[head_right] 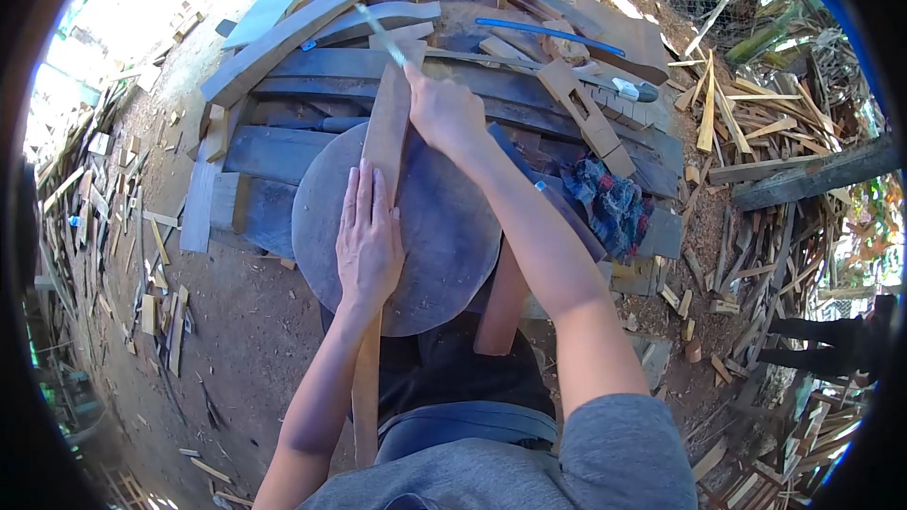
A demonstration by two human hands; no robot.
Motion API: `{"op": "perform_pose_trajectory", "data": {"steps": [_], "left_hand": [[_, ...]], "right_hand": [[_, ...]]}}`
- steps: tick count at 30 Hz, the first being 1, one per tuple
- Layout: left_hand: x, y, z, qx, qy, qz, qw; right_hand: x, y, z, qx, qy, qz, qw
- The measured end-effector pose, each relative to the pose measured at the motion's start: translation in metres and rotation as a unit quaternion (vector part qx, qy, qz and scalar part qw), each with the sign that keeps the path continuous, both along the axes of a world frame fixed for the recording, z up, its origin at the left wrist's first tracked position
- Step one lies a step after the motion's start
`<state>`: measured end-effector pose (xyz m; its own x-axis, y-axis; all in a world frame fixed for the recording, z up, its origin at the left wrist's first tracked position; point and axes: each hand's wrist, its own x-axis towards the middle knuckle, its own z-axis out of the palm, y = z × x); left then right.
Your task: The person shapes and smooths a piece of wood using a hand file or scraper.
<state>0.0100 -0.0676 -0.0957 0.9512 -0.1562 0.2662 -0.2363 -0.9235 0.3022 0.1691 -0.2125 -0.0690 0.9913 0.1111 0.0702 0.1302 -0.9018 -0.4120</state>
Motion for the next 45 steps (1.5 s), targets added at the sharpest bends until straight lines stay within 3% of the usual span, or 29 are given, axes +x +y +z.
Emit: {"op": "perform_pose_trajectory", "data": {"steps": [5,9,11,20,27,36,42,45], "left_hand": [[-0.001,0.002,-0.003,0.006,-0.002,0.007,1.0],[-0.001,0.001,0.0,-0.016,0.006,0.014,1.0],[-0.001,0.001,0.002,-0.004,0.005,0.005,1.0],[-0.001,0.002,0.0,-0.002,-0.004,0.004,1.0],[-0.001,0.001,-0.001,-0.022,-0.019,-0.006,1.0],[-0.001,0.0,-0.001,-0.022,-0.013,-0.004,1.0],[-0.002,0.001,0.001,0.001,-0.002,0.0,1.0],[-0.001,0.001,0.003,0.006,-0.002,0.0,1.0]], "right_hand": [[0.031,0.007,-0.008,0.018,-0.014,-0.011,1.0],[-0.033,-0.008,0.002,-0.028,-0.006,0.011,1.0],[-0.058,-0.012,0.01,-0.048,0.066,0.009,0.997],[0.044,0.009,-0.018,-0.01,-0.047,-0.014,0.999],[-0.05,-0.015,-0.003,-0.039,0.003,0.0,0.999],[0.036,-0.002,-0.016,-0.005,-0.032,-0.029,0.999],[-0.045,-0.019,0.008,-0.044,0.026,0.001,0.999],[-0.037,-0.02,-0.002,-0.027,0.017,0.004,0.999]]}}
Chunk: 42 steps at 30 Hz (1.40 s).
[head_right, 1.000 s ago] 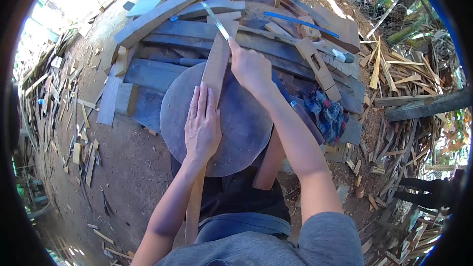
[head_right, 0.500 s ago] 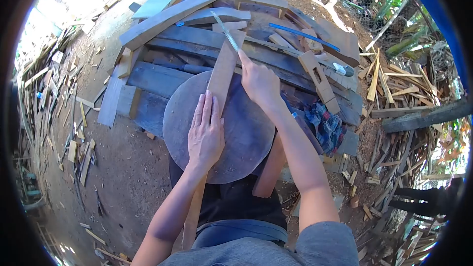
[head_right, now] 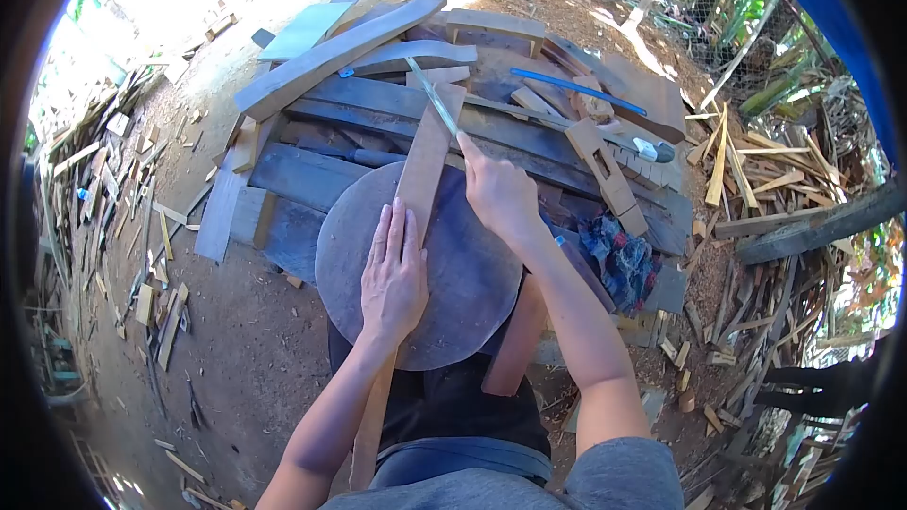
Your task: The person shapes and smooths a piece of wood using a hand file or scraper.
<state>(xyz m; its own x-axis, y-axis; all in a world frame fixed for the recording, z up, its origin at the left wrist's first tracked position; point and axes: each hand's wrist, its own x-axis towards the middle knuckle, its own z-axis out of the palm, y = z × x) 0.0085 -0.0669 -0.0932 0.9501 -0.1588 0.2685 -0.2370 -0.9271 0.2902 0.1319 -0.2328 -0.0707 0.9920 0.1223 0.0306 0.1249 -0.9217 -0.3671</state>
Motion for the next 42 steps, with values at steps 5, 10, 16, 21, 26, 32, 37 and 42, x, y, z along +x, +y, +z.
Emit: {"op": "perform_pose_trajectory", "data": {"steps": [5,10,16,21,26,32,37,42], "left_hand": [[-0.002,0.001,-0.003,-0.006,0.008,0.002,1.0],[-0.002,0.0,-0.002,-0.014,0.012,0.007,1.0],[0.0,0.0,-0.001,-0.004,0.015,-0.002,1.0],[-0.001,-0.001,0.0,0.003,0.009,0.006,1.0],[0.0,0.0,-0.001,-0.005,0.006,0.003,1.0],[-0.001,0.0,0.0,-0.009,0.02,-0.001,1.0],[0.001,-0.001,-0.003,-0.002,0.006,0.007,1.0],[0.0,0.0,-0.002,-0.01,0.006,0.001,1.0]], "right_hand": [[0.065,0.01,-0.016,0.04,-0.067,-0.021,0.997],[0.029,0.004,-0.001,0.014,-0.03,-0.017,0.999],[0.005,0.004,0.004,0.016,0.009,-0.008,1.0],[0.073,0.012,-0.013,0.048,-0.055,-0.029,0.997],[0.032,0.008,-0.006,0.021,-0.046,0.0,0.999],[0.013,0.01,0.001,-0.002,-0.001,-0.005,1.0],[0.071,0.021,-0.002,0.004,-0.094,-0.019,0.995],[0.006,0.015,0.0,0.005,-0.038,0.004,0.999]]}}
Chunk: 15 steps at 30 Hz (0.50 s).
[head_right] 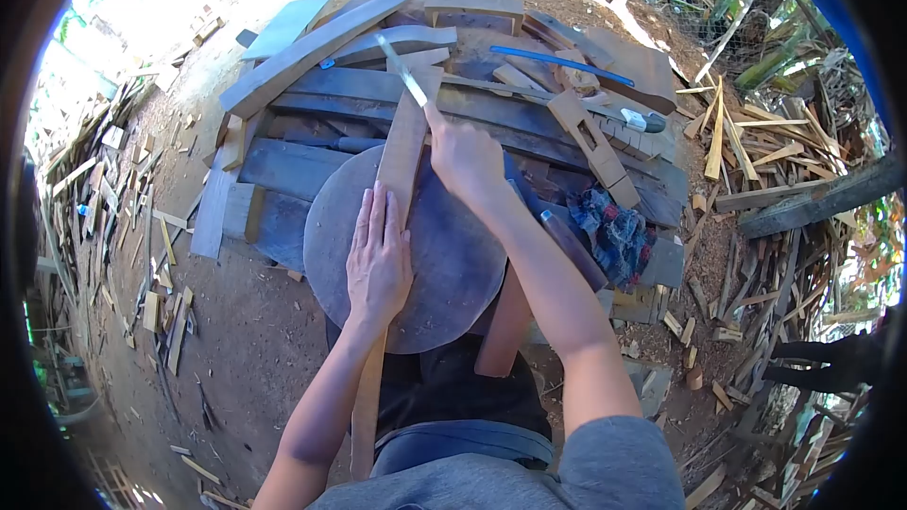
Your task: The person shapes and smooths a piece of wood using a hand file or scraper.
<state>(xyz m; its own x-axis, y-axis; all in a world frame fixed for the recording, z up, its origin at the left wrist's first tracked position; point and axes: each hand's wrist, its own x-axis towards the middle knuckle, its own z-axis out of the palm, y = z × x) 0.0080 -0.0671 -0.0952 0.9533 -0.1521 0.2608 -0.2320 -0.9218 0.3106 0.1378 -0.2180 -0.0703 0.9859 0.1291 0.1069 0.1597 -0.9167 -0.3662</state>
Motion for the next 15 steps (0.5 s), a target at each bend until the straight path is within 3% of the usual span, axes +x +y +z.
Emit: {"op": "perform_pose_trajectory", "data": {"steps": [4,11,13,15], "left_hand": [[0.001,-0.001,0.001,0.015,0.0,0.005,1.0],[0.0,-0.001,-0.001,0.002,-0.024,0.002,1.0],[0.001,0.0,-0.003,0.0,-0.022,-0.003,1.0],[0.001,0.001,-0.004,-0.001,-0.036,0.0,0.999]], "right_hand": [[-0.007,-0.003,0.011,-0.002,0.046,0.003,0.999],[0.098,0.003,-0.019,0.046,0.008,-0.051,0.998],[0.098,-0.021,-0.045,0.18,-0.082,0.02,0.98],[0.063,-0.038,-0.062,0.326,-0.062,0.016,0.943]]}}
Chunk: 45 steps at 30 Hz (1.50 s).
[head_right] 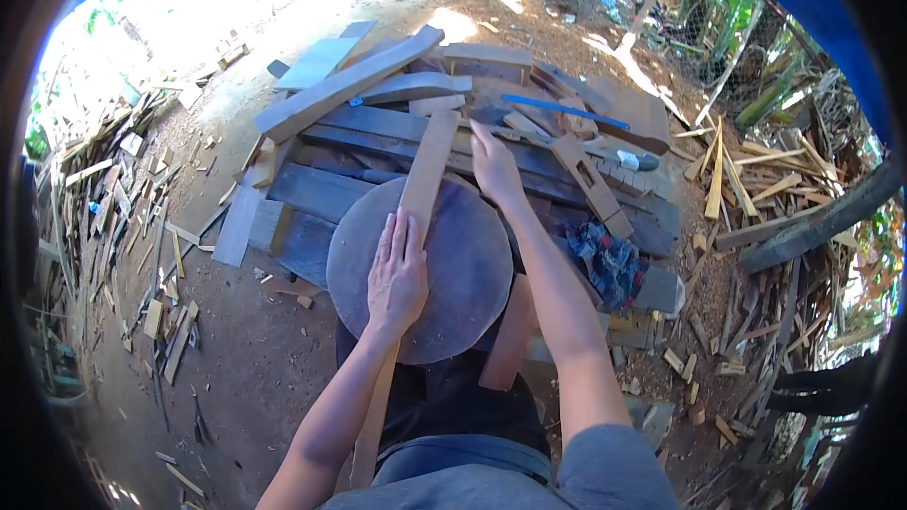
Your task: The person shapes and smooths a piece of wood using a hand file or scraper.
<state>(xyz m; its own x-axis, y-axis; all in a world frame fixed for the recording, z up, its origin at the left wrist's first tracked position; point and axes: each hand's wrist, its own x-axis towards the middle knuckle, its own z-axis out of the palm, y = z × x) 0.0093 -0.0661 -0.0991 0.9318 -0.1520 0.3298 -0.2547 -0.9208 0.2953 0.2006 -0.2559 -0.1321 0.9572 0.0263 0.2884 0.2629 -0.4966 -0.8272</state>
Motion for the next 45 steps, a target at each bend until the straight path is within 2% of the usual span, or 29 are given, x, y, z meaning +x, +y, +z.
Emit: {"op": "perform_pose_trajectory", "data": {"steps": [2,6,7,8,10,12,15,17,19,20,22,25,31,33,36,42,44,45], "left_hand": [[0.0,-0.002,-0.002,-0.007,0.003,-0.004,1.0],[0.001,0.003,0.0,-0.034,-0.012,-0.004,0.999],[-0.001,0.005,0.001,-0.072,-0.033,0.004,0.997],[-0.004,0.007,0.001,-0.11,-0.054,0.01,0.992],[-0.034,0.016,0.008,-0.123,-0.036,0.026,0.991],[-0.086,0.029,0.011,-0.107,-0.013,0.041,0.993],[-0.17,0.044,0.008,-0.07,0.06,0.1,0.991],[-0.202,0.046,0.008,-0.062,0.093,0.135,0.985],[-0.222,0.046,0.006,-0.155,0.256,0.176,0.938],[-0.225,0.048,0.001,-0.157,0.256,0.18,0.937],[-0.222,0.056,-0.009,-0.174,0.12,0.101,0.972],[-0.226,0.063,-0.008,-0.205,0.113,0.096,0.968],[-0.248,0.084,-0.002,-0.15,0.072,0.106,0.98],[-0.262,0.083,-0.012,-0.17,0.069,0.111,0.977],[-0.271,0.076,0.001,-0.194,0.087,0.129,0.968],[-0.271,0.077,0.002,-0.205,0.055,0.095,0.973],[-0.27,0.084,-0.011,-0.243,0.134,0.113,0.954],[-0.263,0.089,-0.018,-0.242,0.137,0.113,0.954]], "right_hand": [[-0.062,-0.003,0.025,0.126,0.078,-0.023,0.989],[-0.132,0.008,0.024,0.152,0.004,-0.091,0.984],[-0.141,0.013,0.024,0.172,-0.017,-0.109,0.979],[-0.148,0.017,0.022,0.173,-0.024,-0.106,0.979],[-0.152,0.022,0.019,0.082,-0.136,-0.123,0.98],[-0.154,0.02,0.019,0.091,-0.127,-0.115,0.981],[-0.154,0.019,0.021,0.18,-0.043,-0.111,0.976],[-0.151,0.019,0.018,0.168,-0.055,-0.11,0.978],[-0.152,0.021,0.019,0.134,-0.091,-0.111,0.981],[-0.153,0.022,0.017,0.134,-0.09,-0.107,0.981],[-0.151,0.02,0.015,0.161,-0.071,-0.124,0.976],[-0.152,0.018,0.015,0.188,-0.065,-0.117,0.973],[-0.151,0.023,0.015,0.21,-0.07,-0.104,0.97],[-0.152,0.021,0.016,0.213,-0.059,-0.115,0.969],[-0.154,0.022,0.019,0.201,-0.052,-0.118,0.971],[-0.152,0.02,0.015,0.196,-0.054,-0.115,0.972],[-0.152,0.02,0.013,0.197,-0.047,-0.117,0.972],[-0.153,0.02,0.014,0.196,-0.044,-0.118,0.972]]}}
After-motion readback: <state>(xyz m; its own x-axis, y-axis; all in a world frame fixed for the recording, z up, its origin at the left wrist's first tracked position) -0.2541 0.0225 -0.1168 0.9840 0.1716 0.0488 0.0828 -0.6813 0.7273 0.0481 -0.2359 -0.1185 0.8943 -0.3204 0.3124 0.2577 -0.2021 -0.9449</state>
